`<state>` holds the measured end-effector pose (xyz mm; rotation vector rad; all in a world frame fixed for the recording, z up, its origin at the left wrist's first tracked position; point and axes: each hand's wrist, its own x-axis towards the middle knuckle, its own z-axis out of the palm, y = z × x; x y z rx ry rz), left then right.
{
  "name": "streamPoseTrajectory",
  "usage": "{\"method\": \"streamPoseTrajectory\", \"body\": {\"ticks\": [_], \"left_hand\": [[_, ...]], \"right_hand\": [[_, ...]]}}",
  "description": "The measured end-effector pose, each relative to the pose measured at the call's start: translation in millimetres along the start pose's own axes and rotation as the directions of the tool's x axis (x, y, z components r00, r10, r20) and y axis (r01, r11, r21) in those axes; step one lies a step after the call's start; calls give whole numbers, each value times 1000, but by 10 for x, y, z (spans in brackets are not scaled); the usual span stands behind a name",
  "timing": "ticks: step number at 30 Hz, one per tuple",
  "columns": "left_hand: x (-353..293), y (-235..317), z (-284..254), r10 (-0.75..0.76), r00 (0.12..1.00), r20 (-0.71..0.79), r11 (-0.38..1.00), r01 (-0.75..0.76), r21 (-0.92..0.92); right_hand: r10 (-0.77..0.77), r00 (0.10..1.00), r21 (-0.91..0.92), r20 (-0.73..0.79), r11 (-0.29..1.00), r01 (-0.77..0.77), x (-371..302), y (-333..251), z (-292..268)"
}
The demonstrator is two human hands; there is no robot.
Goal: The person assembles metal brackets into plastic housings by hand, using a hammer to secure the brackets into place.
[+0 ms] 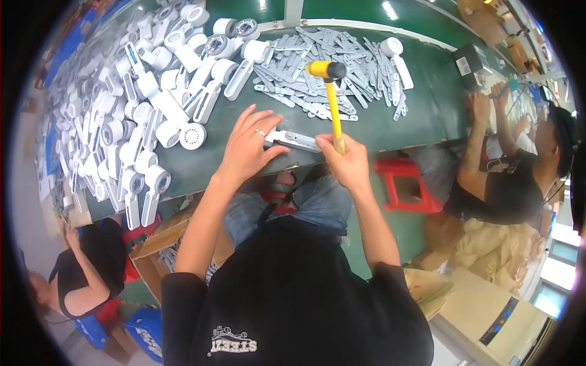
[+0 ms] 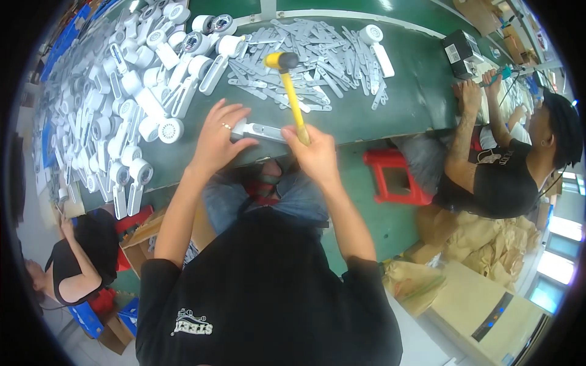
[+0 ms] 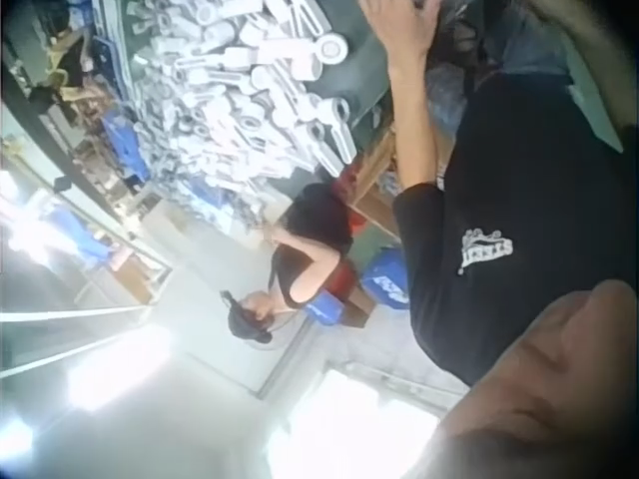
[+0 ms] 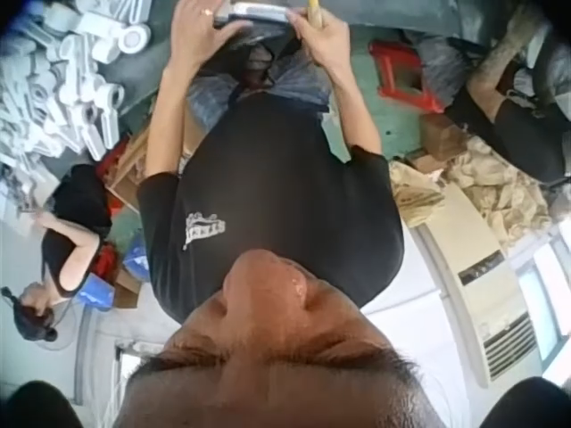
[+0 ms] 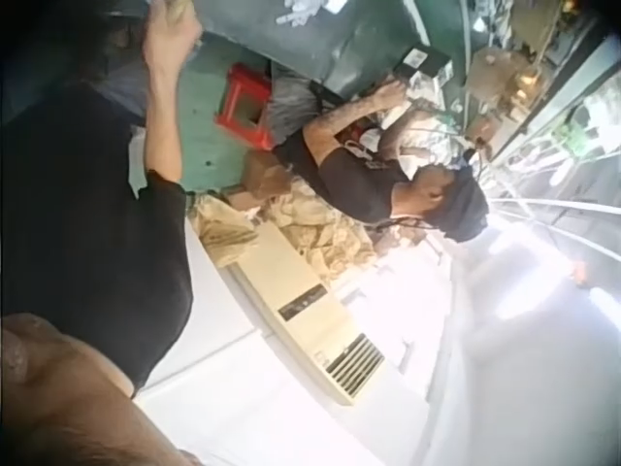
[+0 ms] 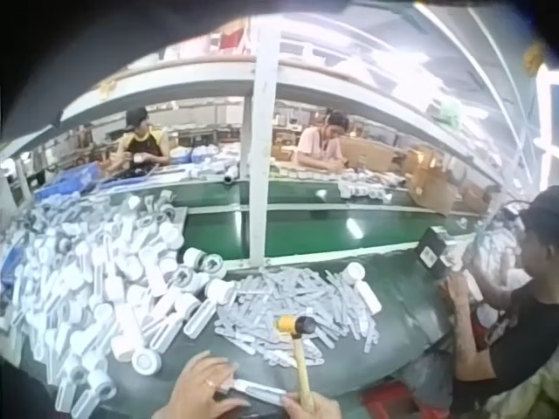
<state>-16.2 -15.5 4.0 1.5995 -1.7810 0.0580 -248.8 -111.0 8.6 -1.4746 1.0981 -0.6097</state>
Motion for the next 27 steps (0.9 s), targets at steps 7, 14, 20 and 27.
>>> {"method": "streamPoseTrajectory", "body": {"ticks": [7, 14, 20, 27], "left_hand": [[-63, -64, 128, -63, 998, 14, 980, 65, -190], [1, -135, 122, 177, 984, 30, 978, -173, -114], [9, -133, 147, 160, 987, 17, 981, -157, -114], [52, -126, 181, 163, 987, 11, 985, -162, -63]], "right_hand": [[-6, 995, -292, 104, 956, 36, 111, -28, 14], [-24, 989, -436, 149, 896, 87, 140, -204, 1], [223, 964, -290, 143, 941, -175, 162, -219, 45], [302, 940, 15, 160, 951, -308, 154, -34, 59]]}}
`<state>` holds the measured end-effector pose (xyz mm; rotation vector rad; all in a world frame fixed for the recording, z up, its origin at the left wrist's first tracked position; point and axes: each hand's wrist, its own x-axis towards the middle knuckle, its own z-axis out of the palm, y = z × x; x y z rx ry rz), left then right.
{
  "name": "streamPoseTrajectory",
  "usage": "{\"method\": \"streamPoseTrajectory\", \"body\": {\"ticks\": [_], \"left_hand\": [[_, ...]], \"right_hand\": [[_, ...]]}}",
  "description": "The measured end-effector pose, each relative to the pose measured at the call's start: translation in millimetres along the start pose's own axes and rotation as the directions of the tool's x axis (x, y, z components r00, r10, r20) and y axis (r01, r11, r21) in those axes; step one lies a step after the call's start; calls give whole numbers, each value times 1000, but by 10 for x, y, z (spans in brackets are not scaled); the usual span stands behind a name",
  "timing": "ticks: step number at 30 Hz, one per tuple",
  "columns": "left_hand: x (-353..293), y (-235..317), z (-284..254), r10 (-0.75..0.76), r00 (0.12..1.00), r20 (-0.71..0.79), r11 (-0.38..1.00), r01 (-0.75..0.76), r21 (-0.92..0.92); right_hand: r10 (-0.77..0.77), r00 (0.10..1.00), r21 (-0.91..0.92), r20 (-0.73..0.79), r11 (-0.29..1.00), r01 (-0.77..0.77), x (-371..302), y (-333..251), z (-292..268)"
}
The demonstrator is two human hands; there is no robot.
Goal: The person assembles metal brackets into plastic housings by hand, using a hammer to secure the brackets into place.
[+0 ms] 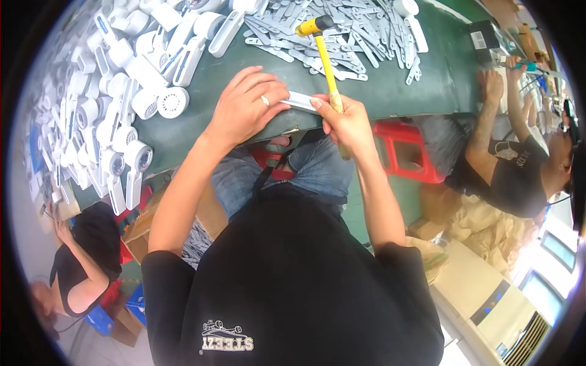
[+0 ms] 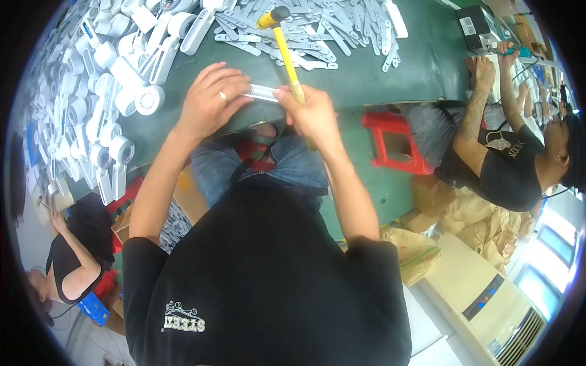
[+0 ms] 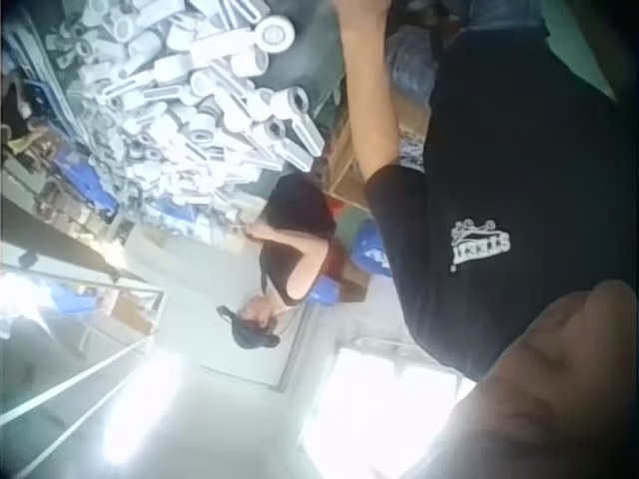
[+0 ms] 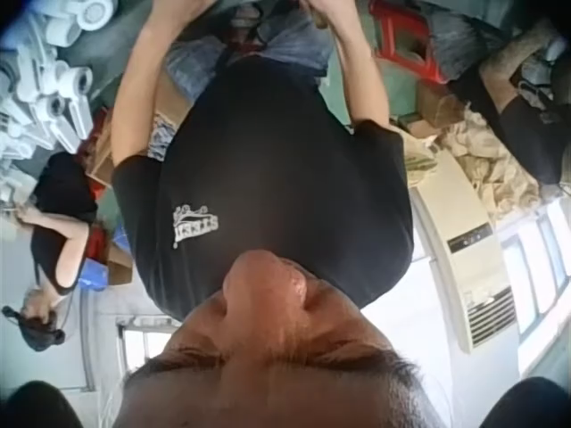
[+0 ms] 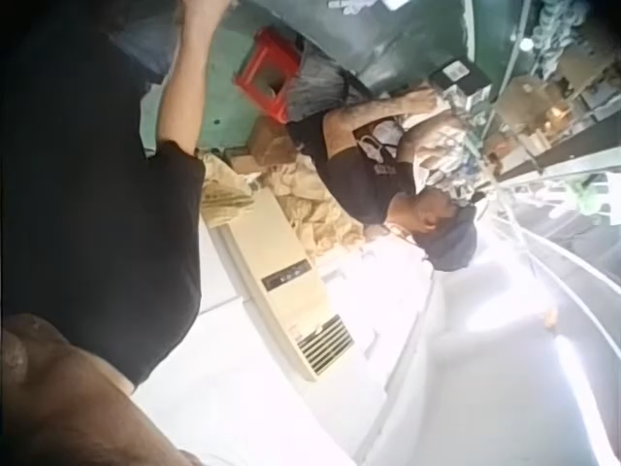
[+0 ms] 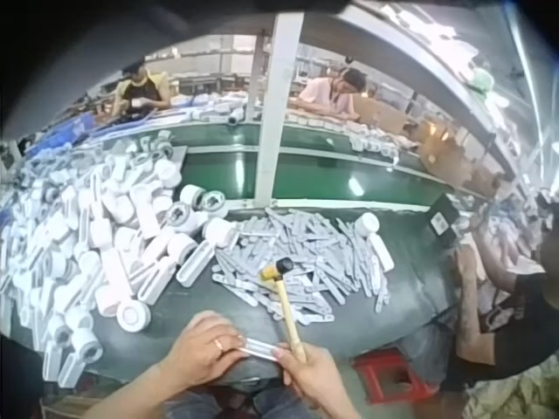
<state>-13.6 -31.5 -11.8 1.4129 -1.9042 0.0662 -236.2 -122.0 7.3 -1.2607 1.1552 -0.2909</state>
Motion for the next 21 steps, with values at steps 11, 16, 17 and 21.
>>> {"method": "streamPoseTrajectory", "body": {"ticks": [11, 16, 17, 21], "left_hand": [[70, -19, 38, 127, 983, 132, 988, -137, 75], [45, 6, 32, 117, 988, 101, 992, -121, 32], [51, 1, 34, 119, 987, 106, 992, -122, 30], [84, 5, 41, 122, 987, 108, 991, -127, 37]], "right_hand": [[-112, 986, 190, -125, 972, 135, -611, 250, -78], [-143, 987, -275, -79, 954, 116, -1414, 134, -238], [-159, 984, -281, -80, 951, 130, -1486, 177, -203], [-187, 977, -372, -103, 918, 137, -1482, 415, -149]]}}
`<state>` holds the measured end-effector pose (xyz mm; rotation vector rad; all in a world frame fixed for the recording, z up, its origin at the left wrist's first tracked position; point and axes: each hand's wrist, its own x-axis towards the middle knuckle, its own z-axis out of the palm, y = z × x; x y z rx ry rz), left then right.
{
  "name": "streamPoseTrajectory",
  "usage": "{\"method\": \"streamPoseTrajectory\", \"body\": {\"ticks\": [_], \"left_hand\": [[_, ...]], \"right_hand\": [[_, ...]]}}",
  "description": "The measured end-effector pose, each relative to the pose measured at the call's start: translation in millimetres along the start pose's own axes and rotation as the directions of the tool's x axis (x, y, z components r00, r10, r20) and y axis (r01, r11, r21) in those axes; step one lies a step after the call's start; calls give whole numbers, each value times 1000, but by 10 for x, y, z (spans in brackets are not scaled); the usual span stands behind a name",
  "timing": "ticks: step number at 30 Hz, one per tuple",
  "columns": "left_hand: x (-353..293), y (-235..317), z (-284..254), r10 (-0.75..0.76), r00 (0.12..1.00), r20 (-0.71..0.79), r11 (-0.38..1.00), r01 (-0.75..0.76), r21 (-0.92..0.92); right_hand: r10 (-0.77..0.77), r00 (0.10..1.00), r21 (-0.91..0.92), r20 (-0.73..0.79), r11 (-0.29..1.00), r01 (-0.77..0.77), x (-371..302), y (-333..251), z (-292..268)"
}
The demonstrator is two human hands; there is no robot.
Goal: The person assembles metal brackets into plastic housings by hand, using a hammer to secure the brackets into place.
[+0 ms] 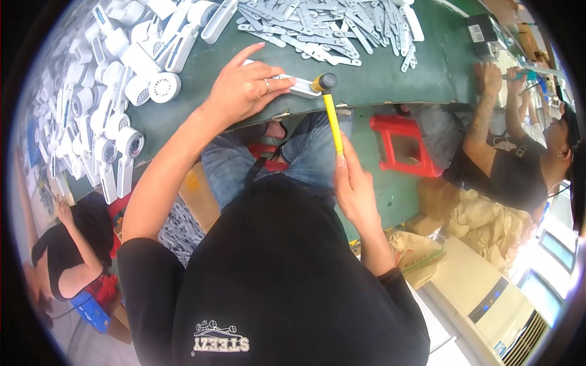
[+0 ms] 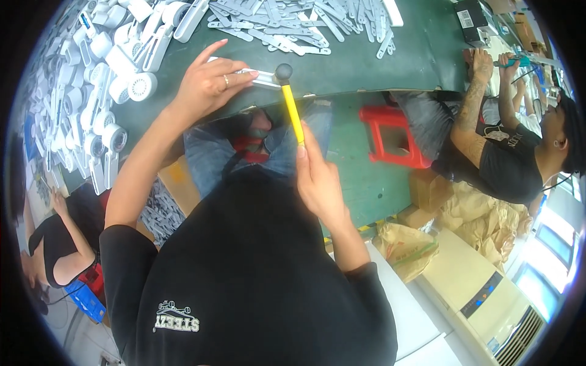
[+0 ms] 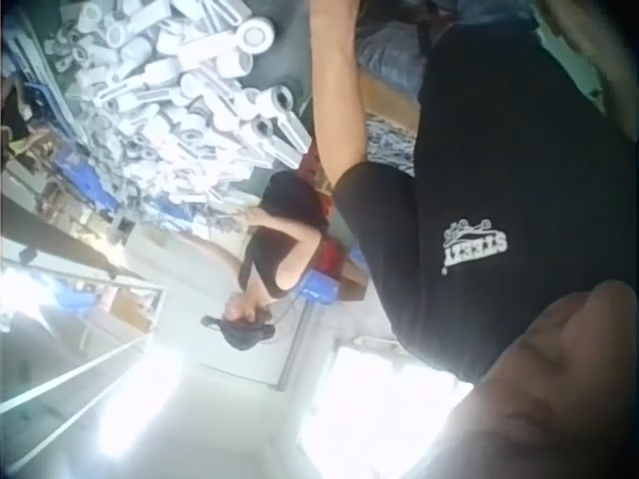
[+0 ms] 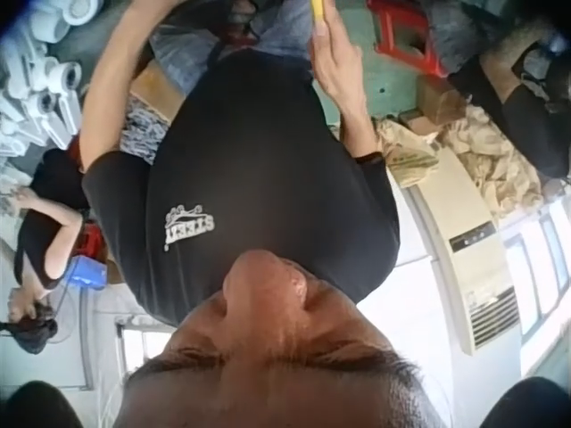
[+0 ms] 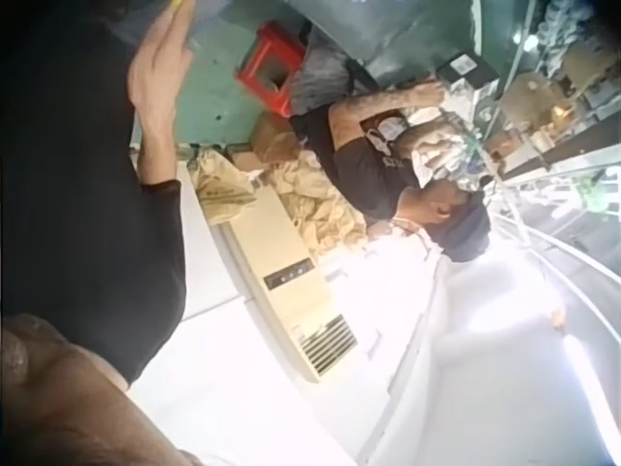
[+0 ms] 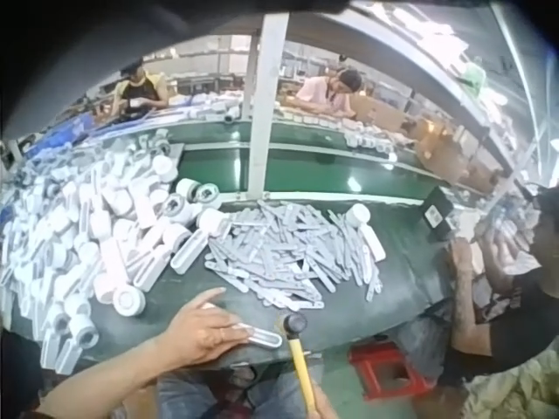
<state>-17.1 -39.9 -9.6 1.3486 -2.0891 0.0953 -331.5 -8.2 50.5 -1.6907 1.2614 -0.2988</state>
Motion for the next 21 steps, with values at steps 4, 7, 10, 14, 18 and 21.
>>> {"method": "streamPoseTrajectory", "body": {"ticks": [4, 7, 10, 14, 18, 21], "left_hand": [[-18, -11, 45, 1, 1000, -24, 1000, 0, 22], [-13, -19, 8, -6, 1000, -14, 1000, 6, 7], [148, -22, -143, -61, 955, 289, 998, 61, 8], [314, 10, -363, 103, 921, 376, 994, -106, -14], [-29, -4, -469, -106, 975, 198, 994, 110, -6], [-467, 208, -393, -338, 941, -23, 941, 338, 27]], "right_hand": [[74, 997, -7, 18, 997, -74, -58, -41, -47], [37, 999, -86, 33, 996, -34, 107, 58, 48], [69, 996, 205, 56, 976, -79, 3, -41, -52], [-29, 1000, 308, -2, 951, 29, 108, -45, -9], [-43, 994, 328, 101, 945, 8, 125, -111, -54], [-98, 991, 230, 90, 970, 75, 149, -170, 17]]}}
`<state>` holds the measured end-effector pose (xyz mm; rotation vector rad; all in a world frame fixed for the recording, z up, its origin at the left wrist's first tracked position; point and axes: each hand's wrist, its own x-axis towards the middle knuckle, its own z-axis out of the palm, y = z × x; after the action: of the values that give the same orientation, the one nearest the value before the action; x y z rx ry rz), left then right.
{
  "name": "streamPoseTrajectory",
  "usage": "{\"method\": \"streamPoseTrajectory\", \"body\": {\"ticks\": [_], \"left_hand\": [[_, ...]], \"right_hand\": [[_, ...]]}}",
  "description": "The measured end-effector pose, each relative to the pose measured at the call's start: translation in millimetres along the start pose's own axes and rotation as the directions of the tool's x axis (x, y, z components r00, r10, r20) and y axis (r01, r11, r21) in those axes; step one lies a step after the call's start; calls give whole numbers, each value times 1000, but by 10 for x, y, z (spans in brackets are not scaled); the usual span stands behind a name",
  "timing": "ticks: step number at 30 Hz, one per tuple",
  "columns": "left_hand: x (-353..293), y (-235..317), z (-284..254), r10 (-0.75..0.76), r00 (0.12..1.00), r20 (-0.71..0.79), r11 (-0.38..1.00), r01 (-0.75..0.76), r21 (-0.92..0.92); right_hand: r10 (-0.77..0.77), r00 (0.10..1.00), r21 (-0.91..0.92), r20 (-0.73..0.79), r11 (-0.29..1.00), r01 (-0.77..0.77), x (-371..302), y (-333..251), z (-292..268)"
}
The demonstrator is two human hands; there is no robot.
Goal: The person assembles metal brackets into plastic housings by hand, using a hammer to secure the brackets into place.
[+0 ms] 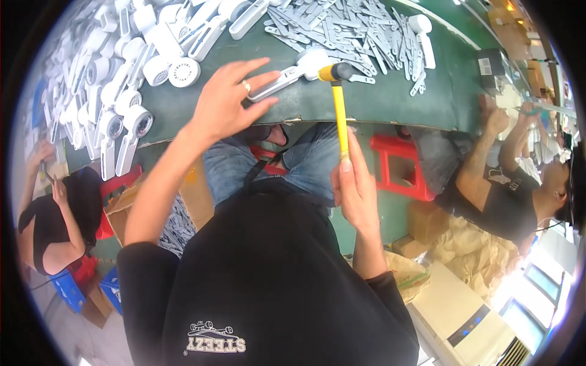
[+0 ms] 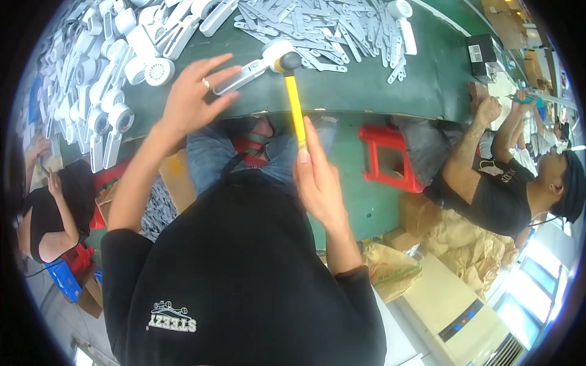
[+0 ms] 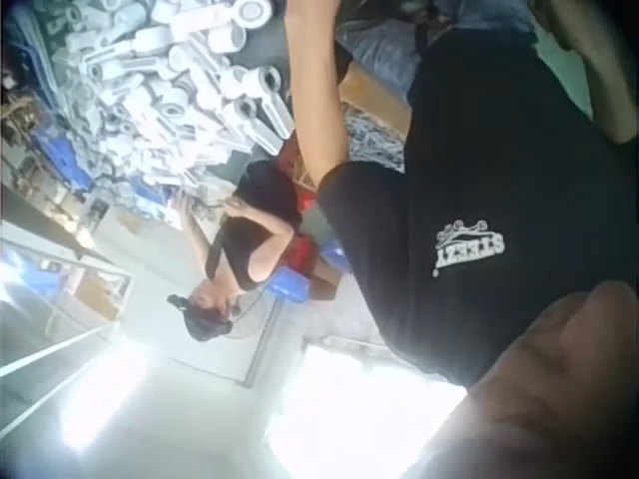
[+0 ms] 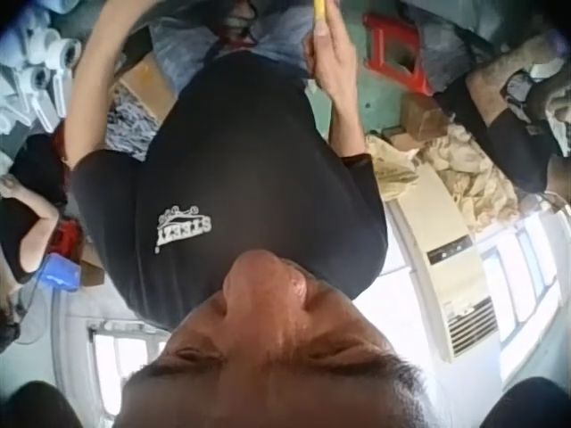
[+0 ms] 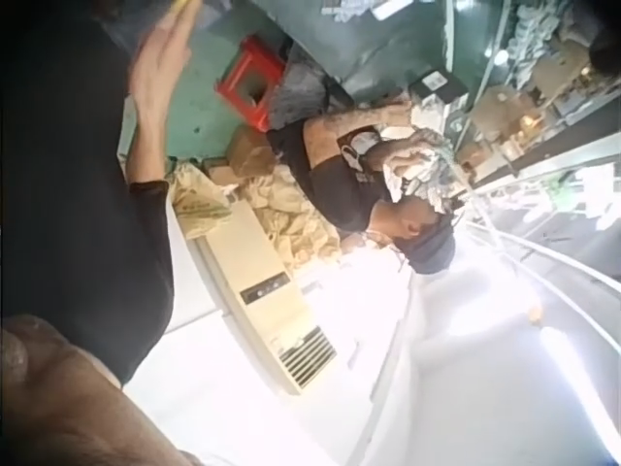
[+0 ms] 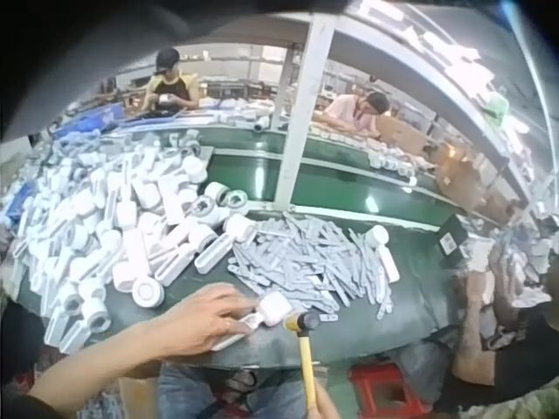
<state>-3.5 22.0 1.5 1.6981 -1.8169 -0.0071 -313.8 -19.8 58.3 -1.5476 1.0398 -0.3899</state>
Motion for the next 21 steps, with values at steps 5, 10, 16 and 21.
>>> {"method": "streamPoseTrajectory", "body": {"ticks": [5, 10, 16, 21], "left_hand": [[-241, -8, 270, -108, 982, -157, 993, 101, -56], [-239, 5, 296, -116, 980, -164, 989, 99, -110], [-234, 11, 311, -114, 976, -188, 987, 90, -133], [-268, -29, 361, -117, 973, -198, 989, 96, -114]], "right_hand": [[22, 998, -174, 56, 985, -12, 146, -112, 116], [-135, 991, -194, -26, 973, 127, 133, -140, 226], [-78, 997, -311, -14, 948, 70, 188, -100, 241], [-53, 998, -386, 16, 921, 55, 333, -35, 289]]}}
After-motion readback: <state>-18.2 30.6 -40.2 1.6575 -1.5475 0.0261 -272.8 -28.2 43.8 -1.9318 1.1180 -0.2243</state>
